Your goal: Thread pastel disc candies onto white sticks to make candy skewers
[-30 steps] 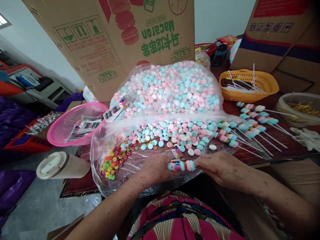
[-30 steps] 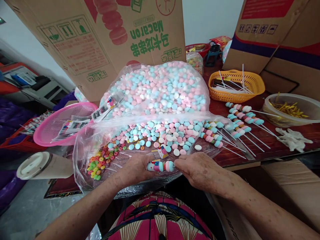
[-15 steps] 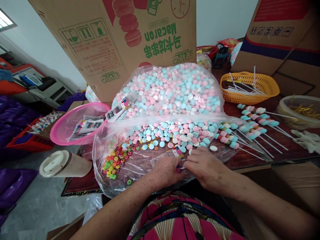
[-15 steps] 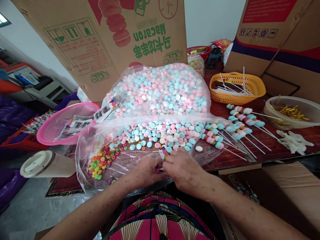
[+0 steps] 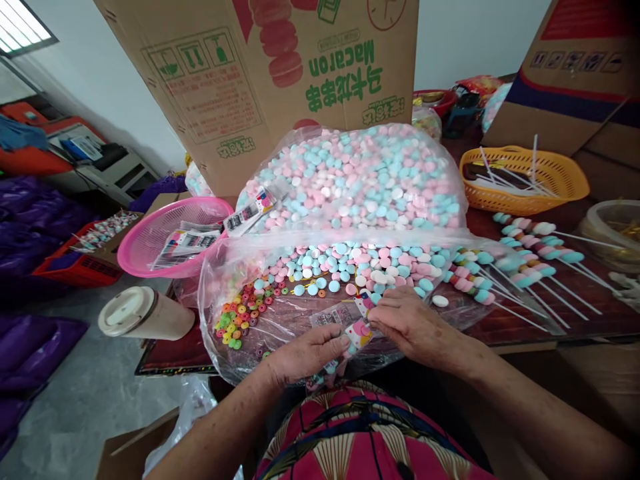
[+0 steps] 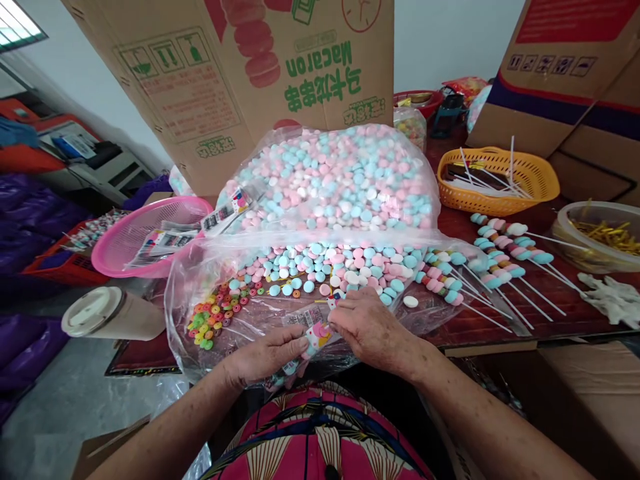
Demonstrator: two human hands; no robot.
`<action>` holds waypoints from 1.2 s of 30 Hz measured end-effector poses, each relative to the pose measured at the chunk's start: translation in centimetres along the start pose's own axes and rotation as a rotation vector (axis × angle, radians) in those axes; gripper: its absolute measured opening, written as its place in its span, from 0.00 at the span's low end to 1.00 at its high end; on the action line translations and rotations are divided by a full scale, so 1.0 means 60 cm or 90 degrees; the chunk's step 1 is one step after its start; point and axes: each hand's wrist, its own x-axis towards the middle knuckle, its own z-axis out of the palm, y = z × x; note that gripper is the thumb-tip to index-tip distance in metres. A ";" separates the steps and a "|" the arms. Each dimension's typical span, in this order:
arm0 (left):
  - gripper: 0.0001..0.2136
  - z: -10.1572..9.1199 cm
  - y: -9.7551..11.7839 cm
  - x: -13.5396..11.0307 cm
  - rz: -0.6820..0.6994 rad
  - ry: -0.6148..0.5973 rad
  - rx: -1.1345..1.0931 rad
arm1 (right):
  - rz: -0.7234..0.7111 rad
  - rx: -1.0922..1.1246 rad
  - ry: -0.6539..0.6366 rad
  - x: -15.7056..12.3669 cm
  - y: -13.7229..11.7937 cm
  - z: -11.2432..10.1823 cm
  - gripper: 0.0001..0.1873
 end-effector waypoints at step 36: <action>0.07 -0.012 -0.034 -0.035 0.163 0.204 0.841 | 0.277 0.431 -0.336 0.043 -0.088 0.121 0.14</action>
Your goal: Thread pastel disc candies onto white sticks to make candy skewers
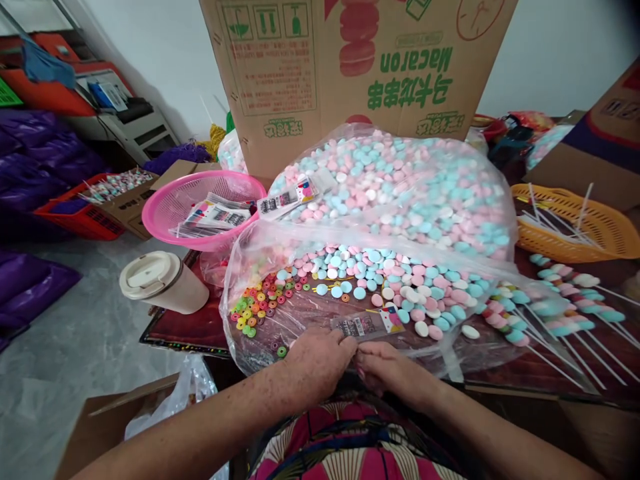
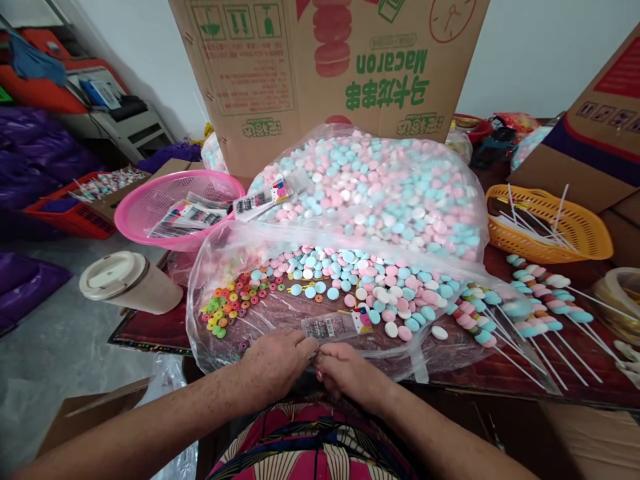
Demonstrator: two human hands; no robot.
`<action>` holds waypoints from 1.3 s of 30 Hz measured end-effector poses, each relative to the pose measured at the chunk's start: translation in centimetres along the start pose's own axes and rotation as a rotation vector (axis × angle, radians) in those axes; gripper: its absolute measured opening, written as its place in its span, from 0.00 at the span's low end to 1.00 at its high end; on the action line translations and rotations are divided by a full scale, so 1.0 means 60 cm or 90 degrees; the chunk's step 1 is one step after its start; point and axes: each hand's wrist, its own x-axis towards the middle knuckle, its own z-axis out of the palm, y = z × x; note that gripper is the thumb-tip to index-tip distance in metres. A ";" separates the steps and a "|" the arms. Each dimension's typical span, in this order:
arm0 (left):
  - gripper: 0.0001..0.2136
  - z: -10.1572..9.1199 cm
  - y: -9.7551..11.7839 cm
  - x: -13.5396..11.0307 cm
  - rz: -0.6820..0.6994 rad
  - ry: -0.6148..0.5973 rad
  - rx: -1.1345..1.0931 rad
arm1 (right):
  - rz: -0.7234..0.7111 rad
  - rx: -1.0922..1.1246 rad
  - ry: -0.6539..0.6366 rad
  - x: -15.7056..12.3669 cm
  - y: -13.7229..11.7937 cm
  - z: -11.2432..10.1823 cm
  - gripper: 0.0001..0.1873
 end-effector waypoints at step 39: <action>0.11 0.038 -0.006 0.011 -0.385 0.320 -0.986 | 0.366 -0.477 0.210 0.082 0.020 -0.135 0.09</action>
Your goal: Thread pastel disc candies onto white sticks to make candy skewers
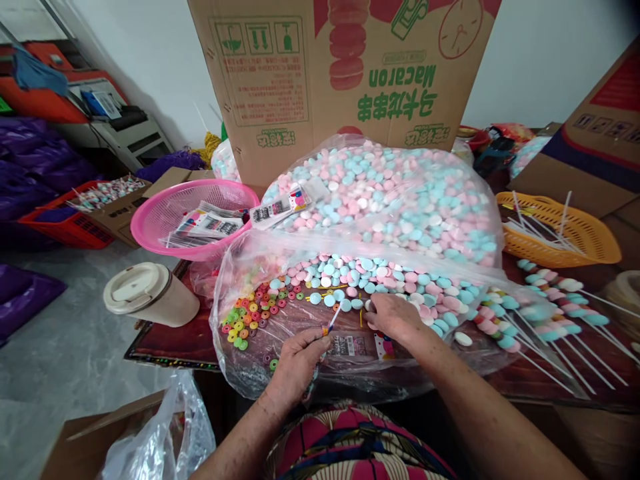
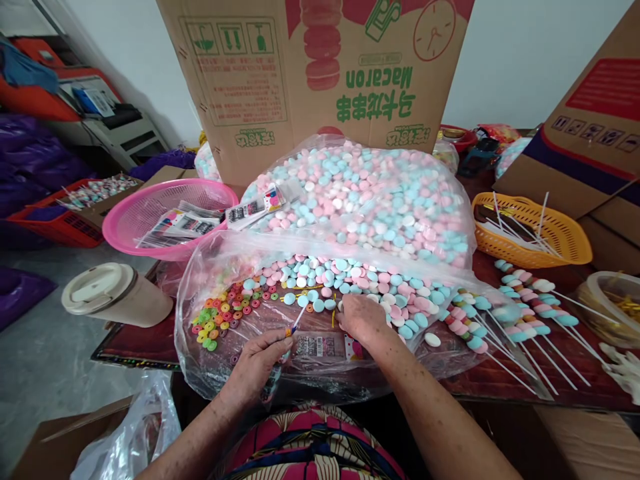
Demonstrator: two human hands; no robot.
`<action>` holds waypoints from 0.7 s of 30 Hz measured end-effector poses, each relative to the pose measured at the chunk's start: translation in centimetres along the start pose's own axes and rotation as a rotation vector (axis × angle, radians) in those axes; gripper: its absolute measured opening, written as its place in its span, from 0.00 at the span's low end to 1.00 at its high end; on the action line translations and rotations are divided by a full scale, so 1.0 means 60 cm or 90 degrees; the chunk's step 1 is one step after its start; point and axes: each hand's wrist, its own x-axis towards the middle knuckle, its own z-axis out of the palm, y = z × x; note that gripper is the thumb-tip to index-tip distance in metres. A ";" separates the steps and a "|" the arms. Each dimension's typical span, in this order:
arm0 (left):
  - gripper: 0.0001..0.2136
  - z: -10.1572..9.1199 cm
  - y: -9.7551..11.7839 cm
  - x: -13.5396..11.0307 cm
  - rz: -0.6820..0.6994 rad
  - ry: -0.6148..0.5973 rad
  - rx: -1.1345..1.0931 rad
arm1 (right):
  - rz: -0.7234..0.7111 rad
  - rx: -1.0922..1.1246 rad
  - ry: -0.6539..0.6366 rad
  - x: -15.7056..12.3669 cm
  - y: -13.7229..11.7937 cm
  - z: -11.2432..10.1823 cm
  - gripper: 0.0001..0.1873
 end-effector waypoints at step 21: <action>0.14 0.062 0.050 0.015 -0.065 -0.100 -0.348 | -0.263 0.521 0.058 -0.135 -0.004 -0.009 0.09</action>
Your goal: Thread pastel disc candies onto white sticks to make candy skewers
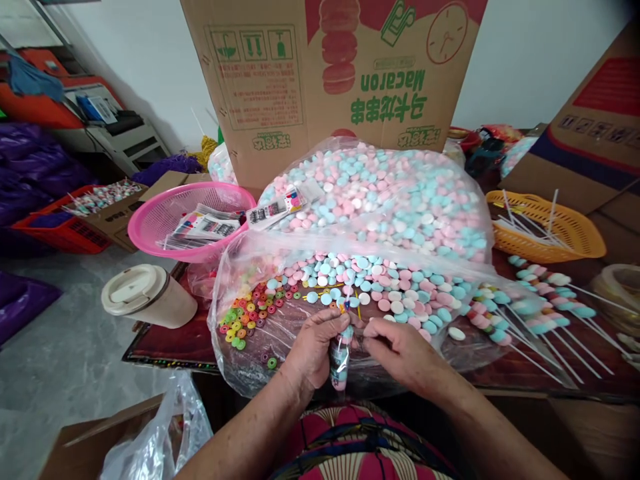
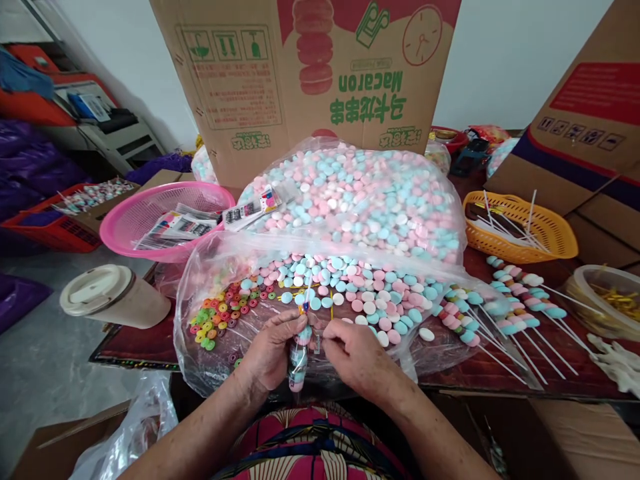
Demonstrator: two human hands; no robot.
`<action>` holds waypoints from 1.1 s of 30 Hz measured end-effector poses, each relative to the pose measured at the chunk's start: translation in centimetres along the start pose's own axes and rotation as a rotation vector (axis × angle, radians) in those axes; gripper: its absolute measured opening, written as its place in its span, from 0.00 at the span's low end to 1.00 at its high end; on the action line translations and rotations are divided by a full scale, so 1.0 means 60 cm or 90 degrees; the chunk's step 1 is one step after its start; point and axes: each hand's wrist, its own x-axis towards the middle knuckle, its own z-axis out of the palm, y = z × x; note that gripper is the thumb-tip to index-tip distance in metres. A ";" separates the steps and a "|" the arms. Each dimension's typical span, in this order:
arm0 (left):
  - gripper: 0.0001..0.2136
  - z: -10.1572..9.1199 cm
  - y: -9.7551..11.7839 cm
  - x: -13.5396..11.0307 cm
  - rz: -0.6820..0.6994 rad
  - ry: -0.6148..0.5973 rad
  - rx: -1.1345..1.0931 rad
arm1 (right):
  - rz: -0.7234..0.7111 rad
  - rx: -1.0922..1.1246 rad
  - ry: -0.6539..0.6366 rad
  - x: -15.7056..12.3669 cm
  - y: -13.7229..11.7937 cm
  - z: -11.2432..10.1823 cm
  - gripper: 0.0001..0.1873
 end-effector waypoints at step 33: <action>0.18 -0.004 -0.054 -0.017 0.027 0.044 0.188 | 0.007 0.096 0.194 -0.021 0.024 0.031 0.27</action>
